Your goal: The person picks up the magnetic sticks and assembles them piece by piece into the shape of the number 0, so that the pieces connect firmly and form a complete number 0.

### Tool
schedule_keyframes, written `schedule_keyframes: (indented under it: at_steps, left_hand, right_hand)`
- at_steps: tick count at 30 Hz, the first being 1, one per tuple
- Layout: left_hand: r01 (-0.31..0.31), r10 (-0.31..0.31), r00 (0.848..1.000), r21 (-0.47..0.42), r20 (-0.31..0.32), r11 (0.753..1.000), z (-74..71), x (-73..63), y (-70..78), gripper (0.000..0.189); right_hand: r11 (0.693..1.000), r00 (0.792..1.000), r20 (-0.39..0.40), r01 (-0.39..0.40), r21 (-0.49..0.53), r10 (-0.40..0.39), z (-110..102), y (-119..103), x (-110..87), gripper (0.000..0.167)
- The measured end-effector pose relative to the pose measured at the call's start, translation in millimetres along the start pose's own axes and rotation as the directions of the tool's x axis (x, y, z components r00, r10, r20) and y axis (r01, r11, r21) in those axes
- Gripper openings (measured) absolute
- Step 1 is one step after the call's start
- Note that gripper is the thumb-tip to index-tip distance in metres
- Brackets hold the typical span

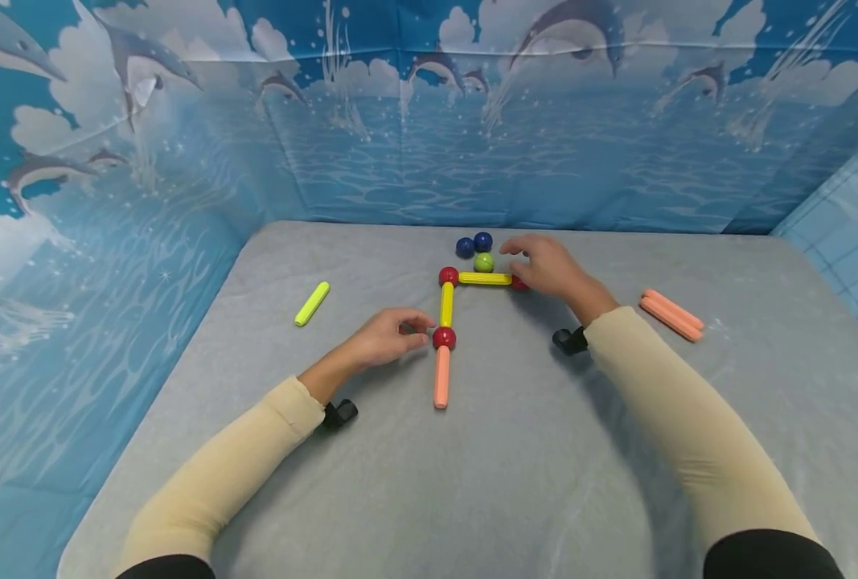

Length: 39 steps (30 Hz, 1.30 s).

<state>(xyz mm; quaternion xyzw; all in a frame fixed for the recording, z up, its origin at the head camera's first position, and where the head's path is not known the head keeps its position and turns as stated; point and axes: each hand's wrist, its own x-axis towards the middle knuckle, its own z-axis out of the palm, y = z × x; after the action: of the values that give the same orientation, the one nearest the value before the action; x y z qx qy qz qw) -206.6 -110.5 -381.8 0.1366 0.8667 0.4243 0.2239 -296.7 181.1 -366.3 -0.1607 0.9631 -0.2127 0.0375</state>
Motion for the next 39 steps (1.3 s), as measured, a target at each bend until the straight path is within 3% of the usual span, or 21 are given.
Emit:
schedule_keyframes:
  at_steps: [12, 22, 32, 36, 39]
  left_hand:
    - [-0.026, 0.023, 0.993, 0.029, 0.113, 0.999, 1.9, 13.1, 5.4, 0.04]
    - [-0.043, 0.039, 0.995, 0.042, 0.097, 0.998, 3.5, 19.6, 6.5, 0.036]
    - [-0.046, 0.042, 0.998, 0.077, 0.055, 0.996, 4.9, 21.6, 6.0, 0.034]
    - [-0.045, 0.04, 0.998, 0.098, 0.057, 0.994, 4.7, 23.4, 5.9, 0.034]
    - [-0.047, 0.04, 0.997, 0.113, 0.065, 0.992, 4.3, 25.4, 7.8, 0.035]
  right_hand:
    - [0.986, 0.986, 0.018, -0.165, 0.01, 0.165, 19, -17, 28.0, 0.042]
    - [0.98, 0.979, 0.046, -0.2, 0.014, 0.2, 26, -21, 32.1, 0.045]
    - [0.986, 0.987, -0.092, -0.124, 0.11, 0.134, 25, -26, 27.3, 0.039]
    - [0.992, 0.991, -0.12, -0.039, 0.116, 0.053, 17, -26, 14.6, 0.042]
    - [0.993, 0.988, -0.141, 0.073, 0.093, -0.06, 11, -24, -1.8, 0.045]
